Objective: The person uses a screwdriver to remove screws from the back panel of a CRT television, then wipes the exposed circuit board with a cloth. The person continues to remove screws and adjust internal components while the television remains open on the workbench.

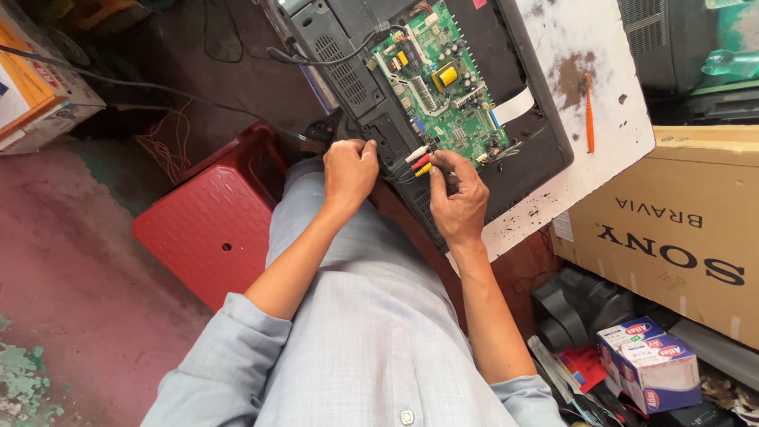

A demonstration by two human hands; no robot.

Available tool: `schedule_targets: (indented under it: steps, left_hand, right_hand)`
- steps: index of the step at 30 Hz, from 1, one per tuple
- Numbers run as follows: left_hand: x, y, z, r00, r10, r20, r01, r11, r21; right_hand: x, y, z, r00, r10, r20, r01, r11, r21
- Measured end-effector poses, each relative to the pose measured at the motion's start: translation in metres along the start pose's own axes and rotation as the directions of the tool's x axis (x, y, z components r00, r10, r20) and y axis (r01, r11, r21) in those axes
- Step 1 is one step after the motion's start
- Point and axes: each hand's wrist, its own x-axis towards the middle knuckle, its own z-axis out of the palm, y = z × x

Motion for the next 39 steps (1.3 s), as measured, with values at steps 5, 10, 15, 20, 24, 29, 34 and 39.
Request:
schedule_targets:
  steps: [5, 10, 15, 20, 24, 29, 34, 39]
  left_hand:
    - [0.003, -0.002, 0.002, 0.996, -0.074, -0.057, 0.071, 0.996, -0.049]
    - [0.003, -0.002, 0.005, 0.991, -0.106, -0.085, 0.102, 0.994, -0.05]
    - [0.005, 0.002, -0.002, 0.991, -0.135, -0.02, 0.133, 0.989, -0.068]
    - [0.006, 0.008, -0.007, 0.99, -0.137, 0.029, 0.139, 0.989, -0.06]
    - [0.001, 0.011, -0.007, 0.999, -0.034, -0.005, 0.034, 0.999, 0.006]
    - [-0.005, 0.011, -0.003, 0.998, 0.049, -0.044, -0.049, 0.999, -0.001]
    - [0.004, 0.007, -0.007, 0.998, -0.053, 0.018, 0.055, 0.991, -0.123]
    - [0.012, -0.006, -0.014, 0.98, -0.131, 0.152, 0.164, 0.961, -0.224]
  right_hand:
    - [0.001, -0.001, 0.0, 0.998, 0.057, 0.025, -0.058, 0.998, 0.033]
    - [0.0, -0.003, -0.001, 0.999, 0.024, 0.031, -0.025, 0.999, 0.02]
    - [0.001, -0.005, -0.001, 0.999, 0.032, 0.037, -0.032, 0.999, 0.017]
    - [0.003, -0.009, -0.001, 0.999, 0.006, 0.046, -0.005, 0.999, -0.038]
    - [0.004, -0.01, 0.001, 0.998, 0.014, 0.055, -0.012, 0.999, -0.05]
    - [0.003, -0.009, 0.002, 0.997, 0.014, 0.075, -0.01, 0.998, -0.059]
    - [-0.002, -0.016, 0.016, 0.967, -0.236, 0.096, 0.254, 0.92, -0.298]
    - [0.006, -0.022, 0.053, 0.95, -0.24, 0.201, 0.305, 0.853, -0.424]
